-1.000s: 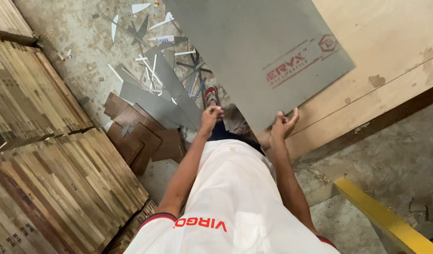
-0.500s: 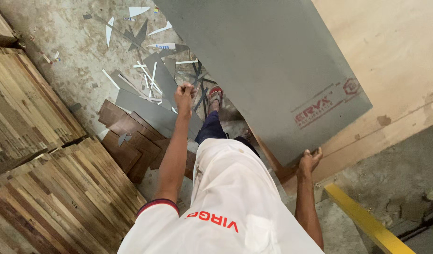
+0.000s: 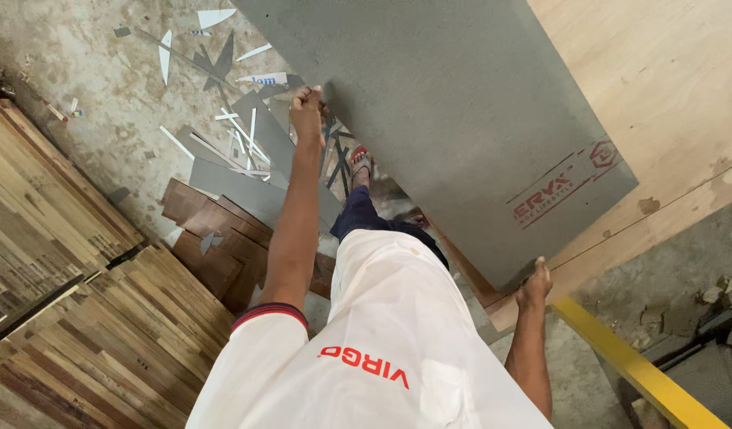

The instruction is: The person places a gray board on a wooden work table and measures it with a tape measure, holding the tape flat along the board. A second person marks the board with a marker while the person holds the tape in place. The person then picks up a long wooden plank, aligns it against the board and table edge, and repositions it.

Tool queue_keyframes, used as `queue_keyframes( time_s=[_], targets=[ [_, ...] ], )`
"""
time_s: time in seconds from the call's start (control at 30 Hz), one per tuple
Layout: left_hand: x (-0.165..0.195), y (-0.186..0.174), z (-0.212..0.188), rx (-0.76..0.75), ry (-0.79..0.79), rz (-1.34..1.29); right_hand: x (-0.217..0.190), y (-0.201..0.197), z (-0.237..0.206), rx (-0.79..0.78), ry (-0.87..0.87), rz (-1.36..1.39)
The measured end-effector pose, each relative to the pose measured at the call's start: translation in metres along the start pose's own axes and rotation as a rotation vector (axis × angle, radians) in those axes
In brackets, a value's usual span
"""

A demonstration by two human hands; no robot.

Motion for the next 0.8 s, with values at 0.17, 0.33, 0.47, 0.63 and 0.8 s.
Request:
queue_keyframes(
  time_s=[0.17, 0.33, 0.47, 0.63, 0.8],
  targets=[
    [-0.038, -0.007, -0.035, -0.025, -0.042, 0.064, -0.009, -0.008, 0.014, -0.006, -0.023, -0.108],
    [-0.050, -0.025, -0.110, 0.079, 0.510, 0.467, -0.038, -0.043, 0.032, -0.055, -0.229, -0.121],
    [-0.026, -0.033, -0.138, 0.124, 1.005, 0.763, -0.056, -0.105, 0.055, 0.047, -0.133, -0.399],
    [0.034, -0.032, -0.115, 0.249, 1.391, 1.115, -0.133, -0.134, 0.093, -0.132, -0.439, -0.408],
    [0.000, -0.035, -0.119, -0.102, 0.746, 1.097, -0.257, -0.119, 0.107, 0.005, -1.233, -0.348]
  ],
)
Point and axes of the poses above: each hand's wrist, its own z-axis towards the middle knuckle, its own y-axis out of the palm, x = y × z, the point moved 6 cm from there along z, towards the middle knuckle, and after that the axes turned 11 degrees about x, right-handed, at the moved point
